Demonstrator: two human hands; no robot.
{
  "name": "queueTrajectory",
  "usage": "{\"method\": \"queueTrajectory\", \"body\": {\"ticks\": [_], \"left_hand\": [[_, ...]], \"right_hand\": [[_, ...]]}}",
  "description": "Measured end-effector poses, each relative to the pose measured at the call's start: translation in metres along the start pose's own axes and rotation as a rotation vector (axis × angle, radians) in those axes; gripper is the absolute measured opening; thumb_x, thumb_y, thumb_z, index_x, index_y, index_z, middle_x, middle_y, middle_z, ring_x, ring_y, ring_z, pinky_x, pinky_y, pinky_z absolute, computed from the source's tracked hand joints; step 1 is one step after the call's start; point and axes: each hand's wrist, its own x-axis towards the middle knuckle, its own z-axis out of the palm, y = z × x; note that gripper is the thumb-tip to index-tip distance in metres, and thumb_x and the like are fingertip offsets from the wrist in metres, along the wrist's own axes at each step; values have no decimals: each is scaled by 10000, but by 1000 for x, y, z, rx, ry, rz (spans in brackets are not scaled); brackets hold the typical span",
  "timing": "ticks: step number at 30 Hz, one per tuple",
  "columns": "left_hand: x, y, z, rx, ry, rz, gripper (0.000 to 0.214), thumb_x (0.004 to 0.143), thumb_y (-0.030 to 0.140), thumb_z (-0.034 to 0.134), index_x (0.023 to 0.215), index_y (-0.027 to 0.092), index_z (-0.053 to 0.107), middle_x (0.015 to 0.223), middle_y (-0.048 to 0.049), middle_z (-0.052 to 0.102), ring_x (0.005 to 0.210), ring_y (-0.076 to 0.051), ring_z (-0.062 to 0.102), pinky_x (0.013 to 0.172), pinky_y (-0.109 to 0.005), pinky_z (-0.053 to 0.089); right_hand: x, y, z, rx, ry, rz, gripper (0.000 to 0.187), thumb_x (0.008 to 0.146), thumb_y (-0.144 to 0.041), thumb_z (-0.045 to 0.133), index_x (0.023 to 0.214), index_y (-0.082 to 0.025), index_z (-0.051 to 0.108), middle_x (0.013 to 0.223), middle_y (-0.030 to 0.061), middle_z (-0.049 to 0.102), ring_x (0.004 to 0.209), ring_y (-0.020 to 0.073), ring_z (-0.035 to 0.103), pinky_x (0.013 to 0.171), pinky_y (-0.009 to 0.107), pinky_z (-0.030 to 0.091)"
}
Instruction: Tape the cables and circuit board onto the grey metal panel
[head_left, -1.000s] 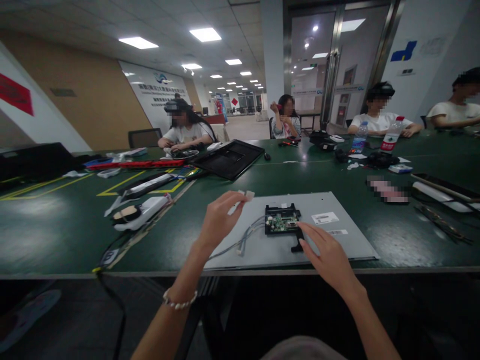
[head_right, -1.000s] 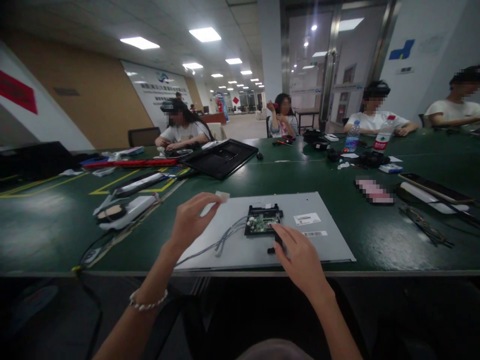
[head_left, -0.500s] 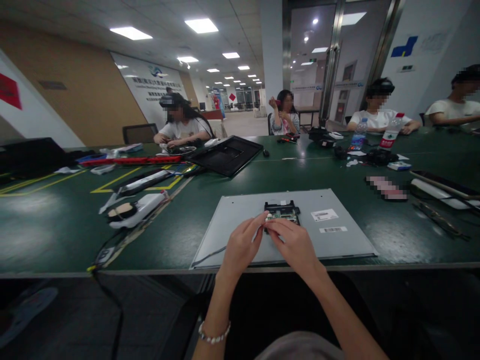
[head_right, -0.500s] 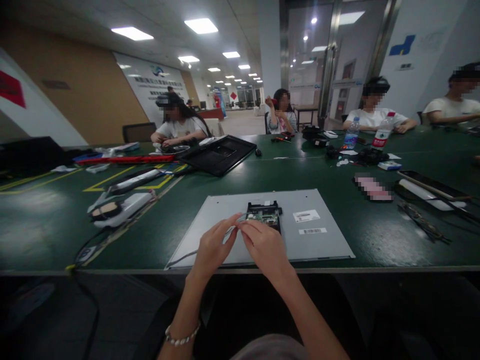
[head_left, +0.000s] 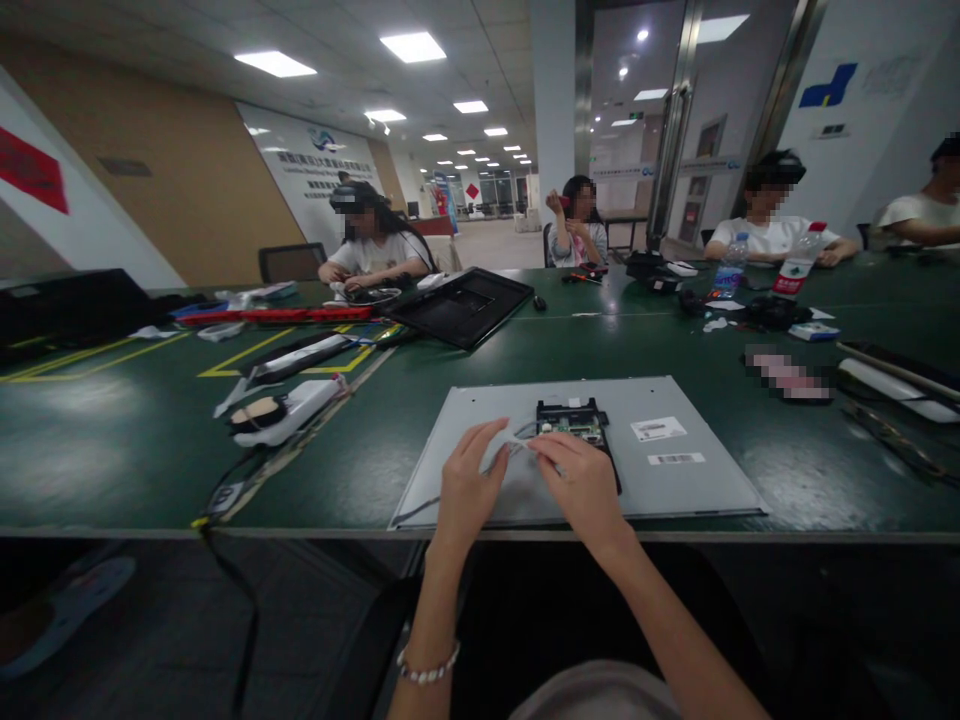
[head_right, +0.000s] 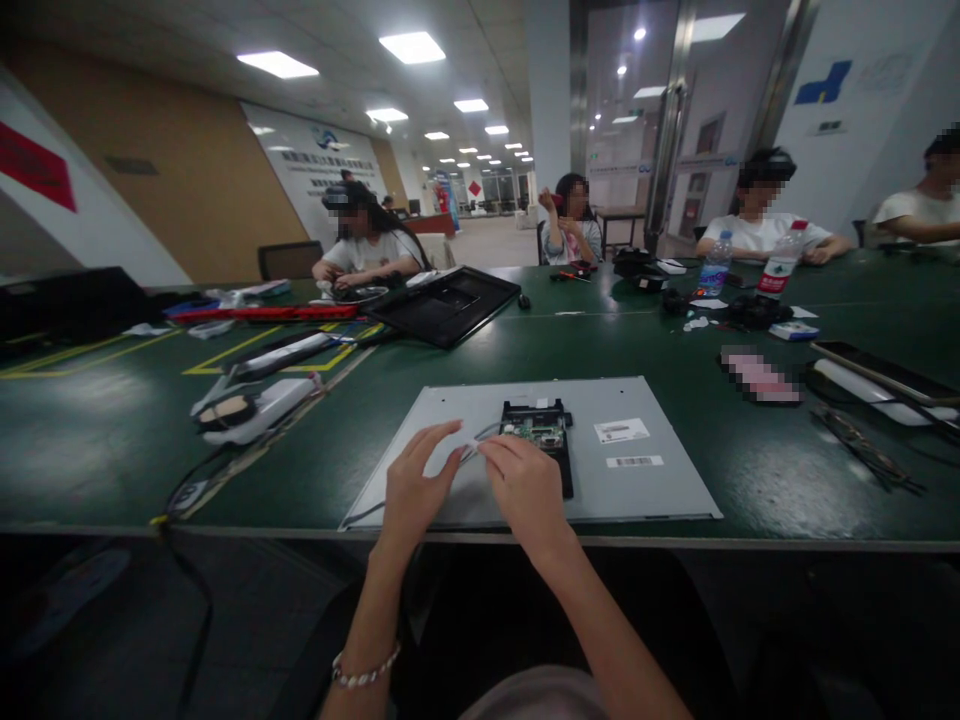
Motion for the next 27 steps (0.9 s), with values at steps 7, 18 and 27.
{"method": "queueTrajectory", "body": {"ticks": [7,18,27], "left_hand": [[-6,-4,1,94,145,-150,255,949,248,439,1076,186,651,1081,-75,692,1035,-199,641,957,-362,489],[-10,-6,13,248,-193,-151,220,904,186,500,976,184,708,1080,-88,725,1012,-221,671,950,-357,501],[-7,-4,11,285,-331,-299,206,895,219,530,989,225,713,977,-62,752,933,-227,696,866,-326,505]], "right_hand": [[-2,-4,19,-202,-133,-19,240,920,-110,544,1079,-184,709,1112,46,722,1011,184,659,914,284,498],[-3,-5,19,-295,-417,-61,232,945,-103,469,1009,-172,681,1032,48,716,986,175,646,865,254,486],[-4,-10,14,-270,-451,-62,247,943,-114,451,1018,-170,679,1018,76,718,981,188,669,861,292,516]]}}
